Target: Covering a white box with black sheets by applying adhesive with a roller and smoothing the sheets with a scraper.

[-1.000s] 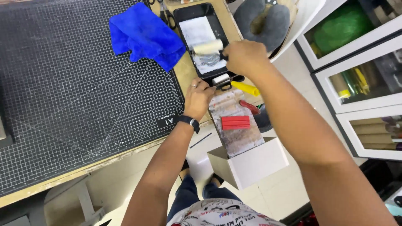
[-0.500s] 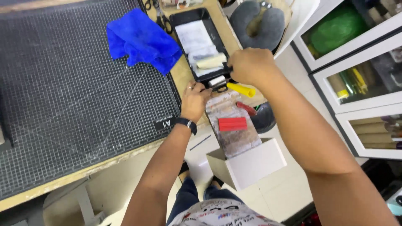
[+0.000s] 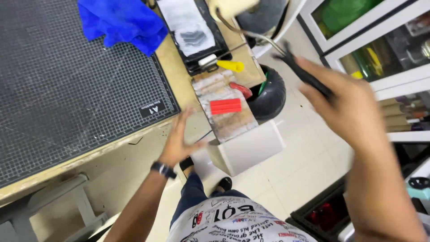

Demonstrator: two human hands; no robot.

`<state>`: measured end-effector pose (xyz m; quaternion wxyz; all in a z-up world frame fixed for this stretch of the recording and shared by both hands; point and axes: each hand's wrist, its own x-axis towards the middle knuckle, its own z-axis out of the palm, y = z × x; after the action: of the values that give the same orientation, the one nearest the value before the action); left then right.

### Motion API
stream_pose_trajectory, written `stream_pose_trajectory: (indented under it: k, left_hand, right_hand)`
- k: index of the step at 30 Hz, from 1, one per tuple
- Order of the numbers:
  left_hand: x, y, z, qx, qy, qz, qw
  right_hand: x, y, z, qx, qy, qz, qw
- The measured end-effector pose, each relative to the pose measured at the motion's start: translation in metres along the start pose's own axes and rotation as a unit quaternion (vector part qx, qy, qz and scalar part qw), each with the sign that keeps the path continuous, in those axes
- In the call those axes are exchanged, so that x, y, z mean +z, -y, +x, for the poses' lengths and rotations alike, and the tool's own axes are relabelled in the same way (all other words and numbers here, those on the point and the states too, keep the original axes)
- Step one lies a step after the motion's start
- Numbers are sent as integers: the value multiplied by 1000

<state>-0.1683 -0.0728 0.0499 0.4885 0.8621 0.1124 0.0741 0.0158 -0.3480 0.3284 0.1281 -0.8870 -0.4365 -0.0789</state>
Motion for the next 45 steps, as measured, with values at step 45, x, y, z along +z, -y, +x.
stream_pose_trajectory:
  k: [45]
  left_hand:
    - [160, -10, -77, -110, 12, -16, 994]
  right_hand:
    - [94, 59, -286, 156, 132, -76, 976]
